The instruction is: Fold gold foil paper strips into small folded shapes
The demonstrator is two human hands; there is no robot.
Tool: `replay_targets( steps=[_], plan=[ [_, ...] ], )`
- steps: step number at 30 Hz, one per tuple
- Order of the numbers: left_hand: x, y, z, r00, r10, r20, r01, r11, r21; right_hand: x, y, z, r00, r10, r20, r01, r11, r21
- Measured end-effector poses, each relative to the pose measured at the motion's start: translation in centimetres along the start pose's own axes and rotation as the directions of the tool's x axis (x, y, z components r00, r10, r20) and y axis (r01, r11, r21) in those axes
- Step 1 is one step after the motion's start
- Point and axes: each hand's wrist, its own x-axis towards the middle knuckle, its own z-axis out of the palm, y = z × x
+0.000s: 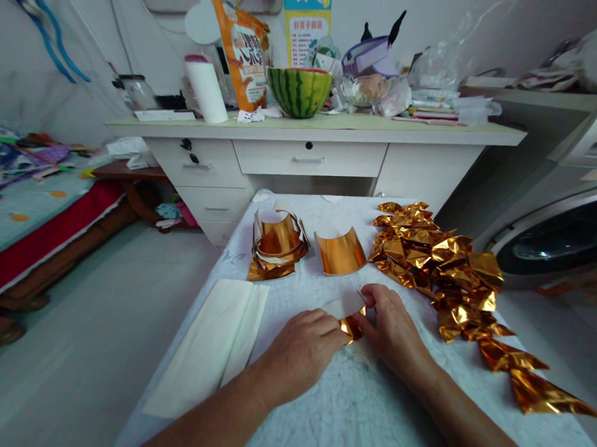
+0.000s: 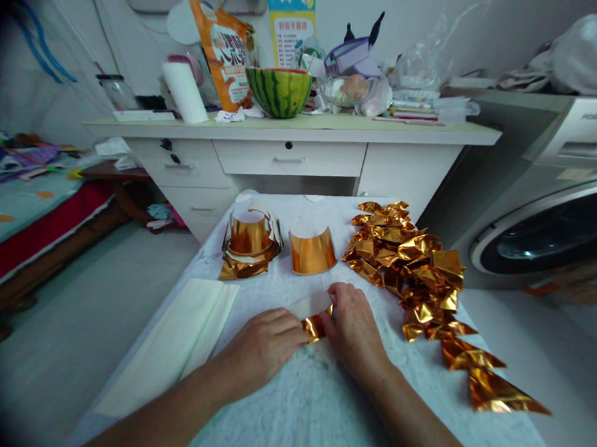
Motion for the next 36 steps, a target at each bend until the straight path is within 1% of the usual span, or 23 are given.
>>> replay_targets(
  steps=[2, 4, 6, 8, 12, 16, 21, 26, 32, 36],
  plan=[
    [0.1, 0.2, -0.4, 0.999, -0.042, 0.009, 0.042, 0.999, -0.027, 0.0, -0.1, -0.3, 0.999, -0.039, 0.000, 0.039, 0.998, -0.047],
    [0.1, 0.3, -0.7, 0.998, -0.065, 0.007, 0.066, 0.997, -0.051, 0.0, -0.4, -0.6, 0.996, -0.065, 0.058, 0.068, 0.996, -0.052],
    [0.2, 0.2, -0.9, 0.997, -0.071, 0.006, 0.071, 0.995, -0.072, -0.2, -0.9, -0.8, 0.984, -0.111, 0.140, 0.112, 0.994, 0.001],
    [0.2, 0.1, -0.9, 0.998, -0.066, 0.002, 0.066, 0.993, -0.095, -0.3, -1.4, -1.0, 0.967, -0.165, 0.195, 0.154, 0.985, 0.071],
    [0.1, -0.3, -0.7, 0.998, -0.052, -0.032, 0.046, 0.986, -0.160, -0.6, -2.2, -1.1, 0.942, -0.227, 0.249, 0.198, 0.971, 0.137],
    [0.0, -0.6, -0.7, 0.998, -0.047, -0.044, 0.037, 0.978, -0.206, -0.8, -2.6, -1.3, 0.935, -0.242, 0.258, 0.207, 0.966, 0.156],
    [0.0, -0.6, -1.1, 0.995, -0.093, -0.022, 0.088, 0.982, -0.164, -1.2, -2.9, -1.5, 0.917, -0.284, 0.278, 0.248, 0.956, 0.158],
    [-0.2, -0.8, -1.5, 0.993, -0.117, -0.025, 0.112, 0.985, -0.133, -1.3, -2.6, -1.1, 0.919, -0.270, 0.286, 0.241, 0.961, 0.135],
    [-0.3, -1.4, -1.4, 0.991, -0.132, 0.021, 0.134, 0.984, -0.120, -1.4, -2.7, -0.9, 0.917, -0.257, 0.306, 0.225, 0.965, 0.138],
    [-0.2, -1.6, -1.5, 0.988, -0.155, 0.029, 0.157, 0.981, -0.117, -1.4, -2.9, -0.8, 0.919, -0.248, 0.307, 0.223, 0.968, 0.115]
  ],
)
